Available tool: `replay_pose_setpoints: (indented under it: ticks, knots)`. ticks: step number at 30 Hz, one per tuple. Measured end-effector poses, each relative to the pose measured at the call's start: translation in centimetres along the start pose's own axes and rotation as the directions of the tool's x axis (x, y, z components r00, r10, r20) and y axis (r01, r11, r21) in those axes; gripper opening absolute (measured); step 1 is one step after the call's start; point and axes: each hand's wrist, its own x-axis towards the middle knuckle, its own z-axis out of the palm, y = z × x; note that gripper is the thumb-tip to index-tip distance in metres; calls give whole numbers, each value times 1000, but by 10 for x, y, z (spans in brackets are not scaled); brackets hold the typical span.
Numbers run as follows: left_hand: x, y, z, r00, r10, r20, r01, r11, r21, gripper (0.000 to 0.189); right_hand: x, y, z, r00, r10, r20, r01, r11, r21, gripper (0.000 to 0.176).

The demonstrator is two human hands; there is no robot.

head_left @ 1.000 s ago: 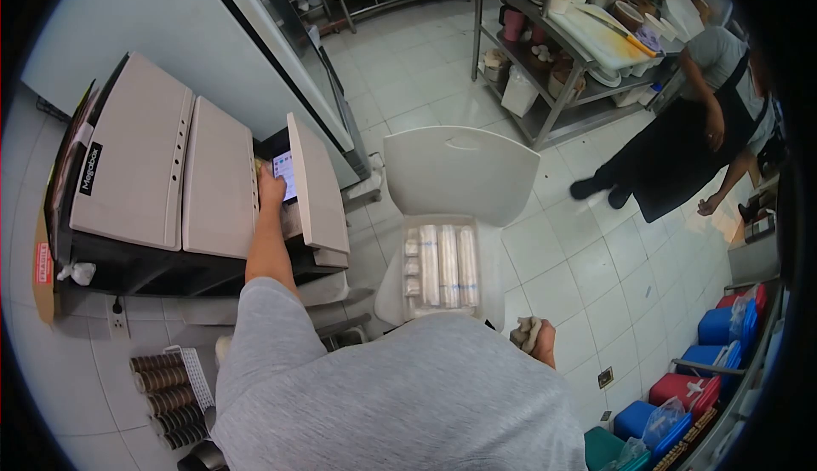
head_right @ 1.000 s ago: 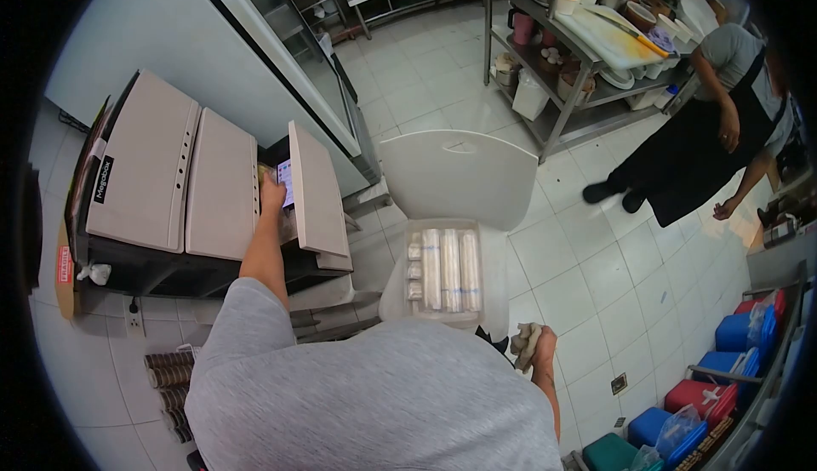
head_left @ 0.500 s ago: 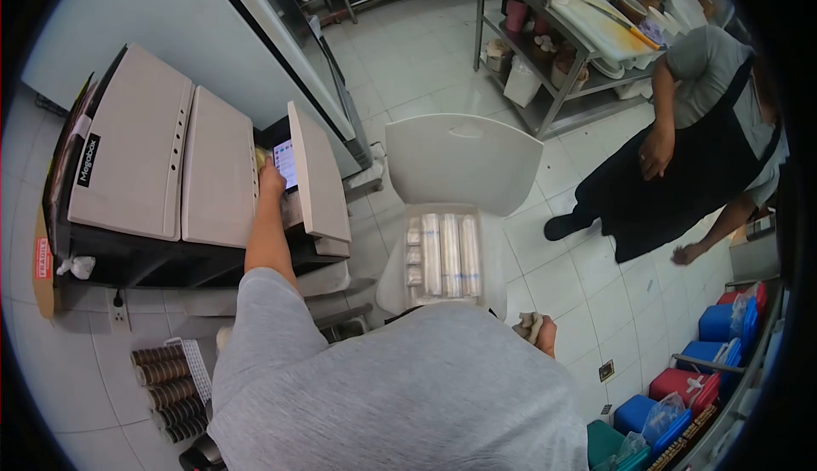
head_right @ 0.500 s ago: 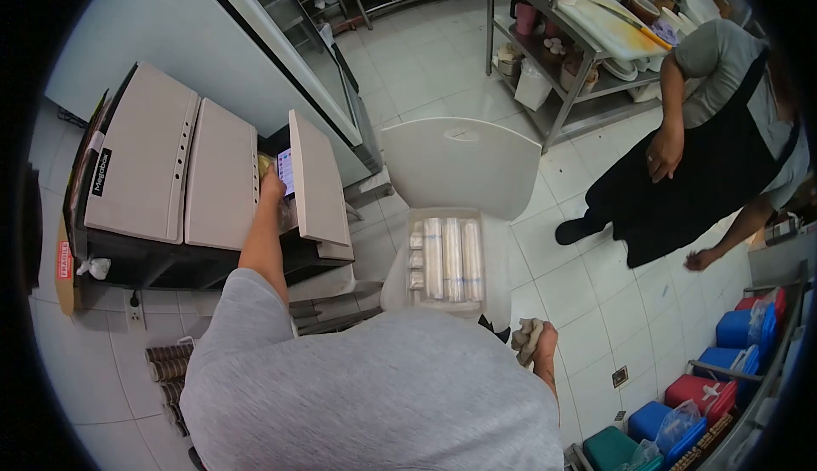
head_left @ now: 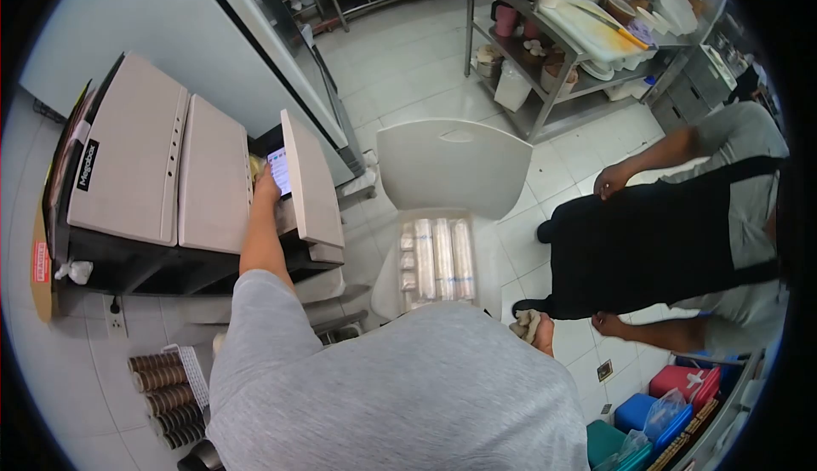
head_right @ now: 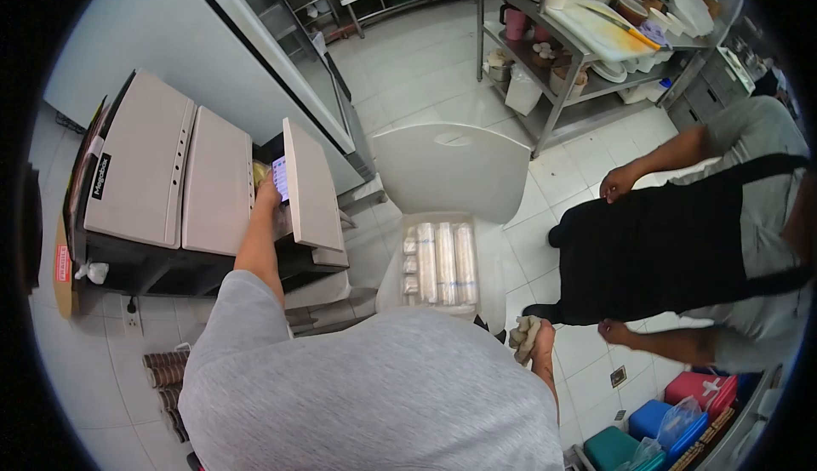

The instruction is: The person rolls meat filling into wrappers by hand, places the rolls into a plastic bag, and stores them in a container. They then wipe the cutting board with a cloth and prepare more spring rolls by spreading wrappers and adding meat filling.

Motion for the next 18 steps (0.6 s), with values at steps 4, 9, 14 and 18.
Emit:
replay_pose_setpoints:
  ticks: [4,9,14,18]
  knots:
    - [8,-5,0,998,3,67,0,999,-53,90,8,13,-12,998,-68,-15,68,998,10,46]
    - [4,0,-3,998,-37,58,37,999,3,87,38,45,-40,989,-121,-89,123,992,20,46]
    - [20,-10,3,1000,13,10,-12,994,-105,76,5,39,-26,997,-72,-42,71,997,-35,48]
    - [31,-9,9,996,26,-88,-40,985,-166,74,-13,33,-13,999,-35,-17,34,999,-24,49]
